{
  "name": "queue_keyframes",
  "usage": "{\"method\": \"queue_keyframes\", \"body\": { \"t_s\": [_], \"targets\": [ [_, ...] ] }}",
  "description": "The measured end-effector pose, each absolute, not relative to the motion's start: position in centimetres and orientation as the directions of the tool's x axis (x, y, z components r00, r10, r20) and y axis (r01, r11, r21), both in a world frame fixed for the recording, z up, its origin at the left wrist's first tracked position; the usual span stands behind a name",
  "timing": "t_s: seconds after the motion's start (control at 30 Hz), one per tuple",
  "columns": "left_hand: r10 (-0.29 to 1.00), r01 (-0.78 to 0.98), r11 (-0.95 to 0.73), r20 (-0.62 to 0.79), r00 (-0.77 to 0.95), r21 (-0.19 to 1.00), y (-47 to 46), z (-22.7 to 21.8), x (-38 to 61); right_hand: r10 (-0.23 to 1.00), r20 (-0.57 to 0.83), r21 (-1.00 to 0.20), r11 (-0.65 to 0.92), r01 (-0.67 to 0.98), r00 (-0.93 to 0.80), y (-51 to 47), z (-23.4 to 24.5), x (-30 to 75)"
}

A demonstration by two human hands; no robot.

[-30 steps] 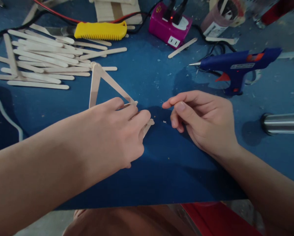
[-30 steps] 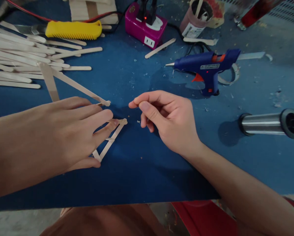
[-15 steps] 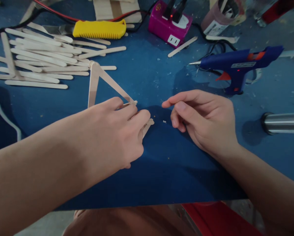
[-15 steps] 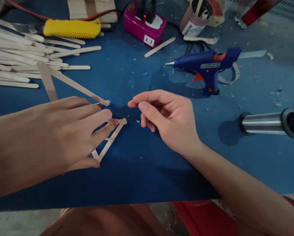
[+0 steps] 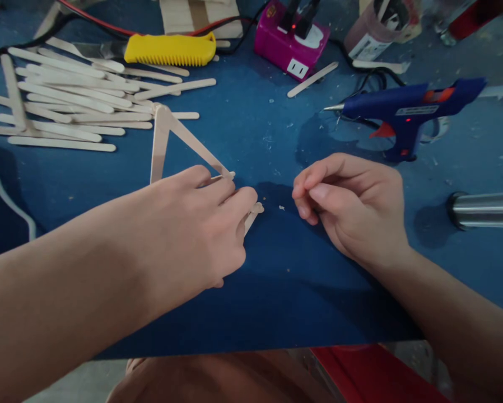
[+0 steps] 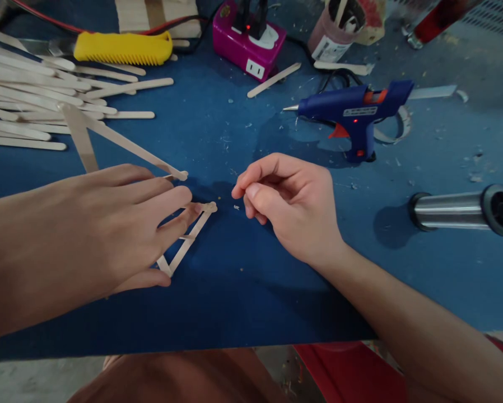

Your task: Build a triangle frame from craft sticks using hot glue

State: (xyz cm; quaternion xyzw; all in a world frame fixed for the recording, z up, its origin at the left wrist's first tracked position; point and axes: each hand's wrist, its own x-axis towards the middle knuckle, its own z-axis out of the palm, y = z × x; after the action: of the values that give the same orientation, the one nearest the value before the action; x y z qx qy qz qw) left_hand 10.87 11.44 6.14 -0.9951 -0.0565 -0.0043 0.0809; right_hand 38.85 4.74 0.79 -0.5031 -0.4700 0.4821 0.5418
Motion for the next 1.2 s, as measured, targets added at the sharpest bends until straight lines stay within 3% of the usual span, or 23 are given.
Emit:
{"method": "queue_keyframes", "body": {
  "t_s": [0.43,0.93,1.2],
  "targets": [
    [0.146,0.138,-0.982,-0.060,0.987,-0.125,11.52,6.64,11.01,0.995,0.021,-1.000,0.023,-0.021,0.093,4.44,1.08,38.80],
    [0.148,0.145,-0.986,-0.032,0.988,-0.082,11.33,6.34,11.07,0.993,0.034,-0.999,0.033,0.011,0.117,4.42,0.65,38.71],
    [0.130,0.126,-0.985,-0.024,0.991,-0.113,11.45,6.55,11.01,0.990,0.037,-0.998,0.030,0.053,0.133,4.35,0.64,38.79]
  ]
}}
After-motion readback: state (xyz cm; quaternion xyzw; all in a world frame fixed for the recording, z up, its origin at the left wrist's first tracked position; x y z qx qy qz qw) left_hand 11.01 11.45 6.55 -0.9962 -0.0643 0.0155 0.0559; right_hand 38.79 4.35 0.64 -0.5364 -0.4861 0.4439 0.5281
